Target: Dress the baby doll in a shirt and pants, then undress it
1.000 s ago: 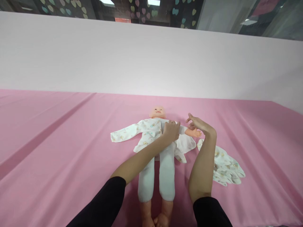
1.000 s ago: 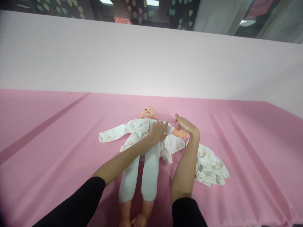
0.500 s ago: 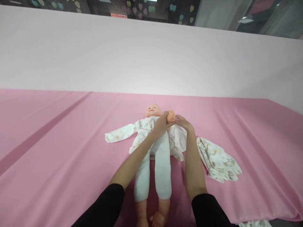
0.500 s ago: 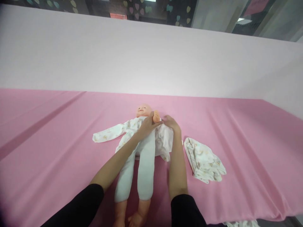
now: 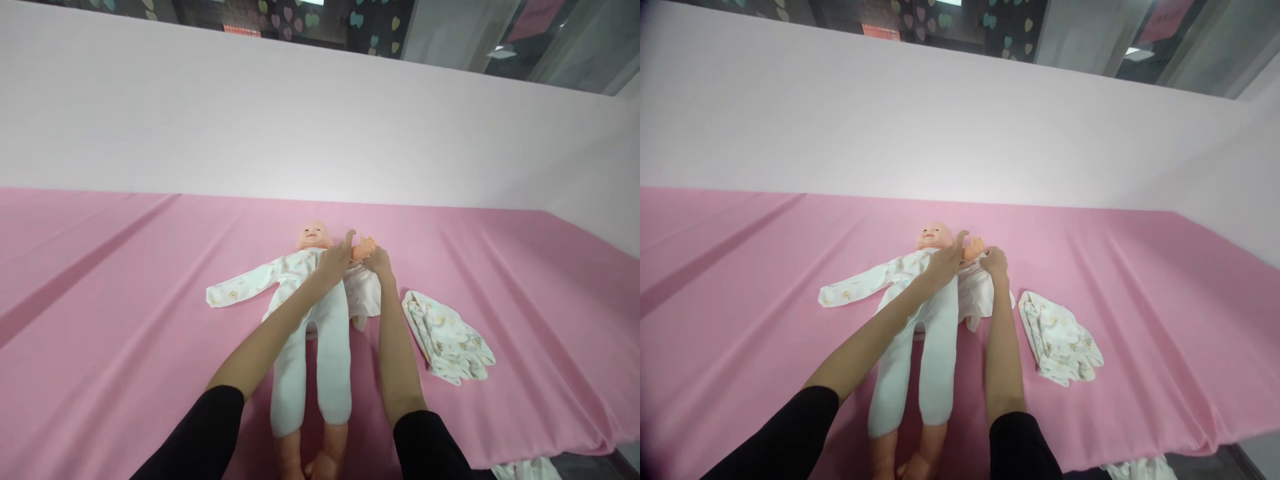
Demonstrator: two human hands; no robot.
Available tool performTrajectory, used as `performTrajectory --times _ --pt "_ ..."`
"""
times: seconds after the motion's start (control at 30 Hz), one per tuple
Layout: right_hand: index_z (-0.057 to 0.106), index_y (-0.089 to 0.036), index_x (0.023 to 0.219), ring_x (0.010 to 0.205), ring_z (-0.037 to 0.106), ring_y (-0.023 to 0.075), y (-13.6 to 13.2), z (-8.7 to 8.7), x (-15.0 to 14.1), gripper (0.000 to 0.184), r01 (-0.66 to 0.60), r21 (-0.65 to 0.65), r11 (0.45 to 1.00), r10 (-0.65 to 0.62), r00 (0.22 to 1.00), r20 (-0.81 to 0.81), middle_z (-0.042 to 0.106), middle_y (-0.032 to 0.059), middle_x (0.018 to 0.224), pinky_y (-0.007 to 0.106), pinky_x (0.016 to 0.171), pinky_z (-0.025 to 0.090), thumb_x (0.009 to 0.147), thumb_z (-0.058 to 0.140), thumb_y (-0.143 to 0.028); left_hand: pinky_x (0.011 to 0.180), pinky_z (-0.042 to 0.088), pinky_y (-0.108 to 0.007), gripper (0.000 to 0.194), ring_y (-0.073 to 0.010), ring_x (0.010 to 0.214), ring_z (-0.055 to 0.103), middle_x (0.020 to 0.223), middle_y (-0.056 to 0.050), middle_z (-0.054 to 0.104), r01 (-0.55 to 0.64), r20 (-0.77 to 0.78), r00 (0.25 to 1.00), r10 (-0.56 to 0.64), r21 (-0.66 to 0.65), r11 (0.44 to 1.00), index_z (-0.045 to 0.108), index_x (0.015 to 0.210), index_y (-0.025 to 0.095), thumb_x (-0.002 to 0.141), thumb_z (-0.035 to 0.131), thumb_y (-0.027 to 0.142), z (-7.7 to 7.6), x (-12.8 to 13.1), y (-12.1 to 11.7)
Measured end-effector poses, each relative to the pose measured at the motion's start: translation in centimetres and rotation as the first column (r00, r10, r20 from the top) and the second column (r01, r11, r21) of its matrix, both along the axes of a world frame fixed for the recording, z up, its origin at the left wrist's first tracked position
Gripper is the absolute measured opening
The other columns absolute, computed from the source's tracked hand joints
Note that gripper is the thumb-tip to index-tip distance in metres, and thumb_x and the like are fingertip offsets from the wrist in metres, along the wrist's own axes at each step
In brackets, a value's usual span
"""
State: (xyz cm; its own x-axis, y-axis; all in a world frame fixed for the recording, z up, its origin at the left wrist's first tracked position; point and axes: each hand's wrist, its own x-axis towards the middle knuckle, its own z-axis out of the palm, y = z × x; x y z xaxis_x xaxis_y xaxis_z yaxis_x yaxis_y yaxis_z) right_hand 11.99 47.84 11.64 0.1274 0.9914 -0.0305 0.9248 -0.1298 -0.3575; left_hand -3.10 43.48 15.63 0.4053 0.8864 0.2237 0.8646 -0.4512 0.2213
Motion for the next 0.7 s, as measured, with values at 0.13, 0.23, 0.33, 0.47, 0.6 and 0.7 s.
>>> performTrajectory --times 0.13,0.23,0.33,0.47,0.6,0.7 --pt "0.065 -0.016 0.093 0.086 0.061 0.0196 -0.5 1.4 1.2 0.020 0.093 0.068 0.993 -0.094 0.996 0.010 0.065 0.0102 0.094 0.023 0.063 0.042 0.083 0.051 -0.026 0.066 0.044 -0.027 0.049 -0.0249 0.086 0.063 0.095 -0.012 0.062 0.015 -0.201 0.979 -0.014 0.006 1.000 0.035 0.128 0.017 0.086 0.052 0.036 0.1 1.2 0.4" --pt "0.067 -0.019 0.088 0.082 0.061 0.0192 -1.0 2.0 1.3 0.017 0.134 0.100 0.986 -0.134 0.991 -0.009 0.066 0.0085 0.092 0.023 0.059 0.039 0.077 0.055 -0.022 0.067 0.045 -0.029 0.046 -0.0263 0.085 0.063 0.093 -0.011 0.063 0.029 -0.268 0.963 -0.039 -0.039 0.999 0.040 0.123 0.018 0.082 0.057 0.032 -0.1 1.4 0.7" --pt "0.066 -0.019 0.082 0.076 0.059 0.0178 -1.2 2.3 1.5 0.016 0.155 0.146 0.977 -0.146 0.987 -0.070 0.066 0.0060 0.085 0.022 0.056 0.036 0.071 0.054 -0.018 0.068 0.045 -0.030 0.045 -0.0265 0.086 0.063 0.091 -0.011 0.064 0.018 -0.296 0.954 -0.043 -0.088 0.996 0.040 0.121 0.017 0.081 0.058 0.029 0.1 1.2 0.7" --pt "0.062 -0.018 0.071 0.066 0.056 0.0159 -1.3 2.5 2.2 0.015 0.166 0.201 0.965 -0.129 0.974 -0.187 0.063 0.0029 0.072 0.022 0.052 0.034 0.061 0.052 -0.012 0.068 0.044 -0.030 0.039 -0.0264 0.087 0.063 0.086 -0.012 0.065 0.015 -0.301 0.953 -0.046 -0.107 0.994 0.044 0.117 0.014 0.082 0.055 0.025 0.3 1.1 0.4" --pt "0.060 -0.018 0.067 0.063 0.054 0.0150 -1.4 3.0 2.3 0.022 0.170 0.252 0.953 -0.104 0.961 -0.256 0.061 0.0004 0.067 0.022 0.052 0.034 0.053 0.047 -0.007 0.064 0.043 -0.028 0.030 -0.0247 0.082 0.064 0.082 -0.013 0.065 0.011 -0.273 0.961 -0.036 -0.094 0.996 0.047 0.114 0.010 0.085 0.048 0.017 -0.3 1.6 0.1" --pt "0.061 -0.019 0.068 0.065 0.055 0.0152 -1.5 3.5 1.7 0.026 0.204 0.295 0.933 -0.113 0.948 -0.297 0.064 0.0002 0.070 0.022 0.055 0.036 0.050 0.047 -0.007 0.062 0.043 -0.029 0.025 -0.0248 0.079 0.064 0.082 -0.012 0.066 0.031 -0.244 0.968 -0.049 -0.078 0.996 0.051 0.108 0.011 0.085 0.047 0.019 -1.1 2.0 0.1"
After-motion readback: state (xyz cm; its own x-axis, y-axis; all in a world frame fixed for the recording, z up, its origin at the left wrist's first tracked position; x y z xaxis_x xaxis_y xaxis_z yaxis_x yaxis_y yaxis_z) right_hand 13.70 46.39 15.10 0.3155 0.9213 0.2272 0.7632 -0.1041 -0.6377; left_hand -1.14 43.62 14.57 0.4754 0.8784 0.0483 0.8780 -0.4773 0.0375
